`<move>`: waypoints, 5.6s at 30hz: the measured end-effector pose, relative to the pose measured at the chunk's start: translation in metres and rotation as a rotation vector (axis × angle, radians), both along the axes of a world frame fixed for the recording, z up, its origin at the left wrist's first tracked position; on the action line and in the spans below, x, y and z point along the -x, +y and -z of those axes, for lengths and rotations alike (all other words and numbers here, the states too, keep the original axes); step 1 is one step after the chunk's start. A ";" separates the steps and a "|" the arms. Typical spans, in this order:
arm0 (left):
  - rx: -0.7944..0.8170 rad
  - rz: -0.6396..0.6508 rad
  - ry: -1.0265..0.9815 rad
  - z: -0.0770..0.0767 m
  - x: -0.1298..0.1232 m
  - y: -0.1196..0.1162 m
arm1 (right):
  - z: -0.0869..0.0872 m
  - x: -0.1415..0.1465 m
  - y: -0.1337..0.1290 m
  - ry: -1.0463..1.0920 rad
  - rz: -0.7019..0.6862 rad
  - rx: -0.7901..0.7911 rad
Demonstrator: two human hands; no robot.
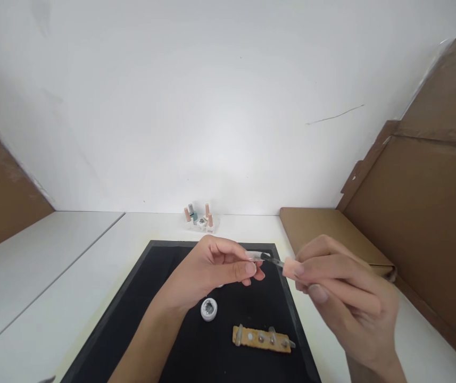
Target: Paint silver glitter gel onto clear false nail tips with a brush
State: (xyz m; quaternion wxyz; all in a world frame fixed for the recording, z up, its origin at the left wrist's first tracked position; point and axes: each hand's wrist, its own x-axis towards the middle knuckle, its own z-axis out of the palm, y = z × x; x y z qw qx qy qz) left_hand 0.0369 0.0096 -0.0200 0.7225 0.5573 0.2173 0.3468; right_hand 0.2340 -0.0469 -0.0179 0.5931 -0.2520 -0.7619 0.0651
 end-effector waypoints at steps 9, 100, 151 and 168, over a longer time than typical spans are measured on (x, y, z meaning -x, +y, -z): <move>-0.071 -0.083 0.112 -0.003 -0.001 0.001 | 0.000 0.001 0.002 -0.055 0.032 0.027; -0.052 -0.187 -0.054 -0.017 0.023 -0.002 | -0.004 -0.005 0.009 -0.224 0.106 0.399; -0.134 -0.166 -0.083 -0.015 0.034 0.001 | 0.093 0.063 0.069 -1.046 -0.296 0.970; -0.127 -0.198 -0.050 -0.018 0.031 -0.001 | 0.091 0.064 0.067 -1.018 -0.297 0.953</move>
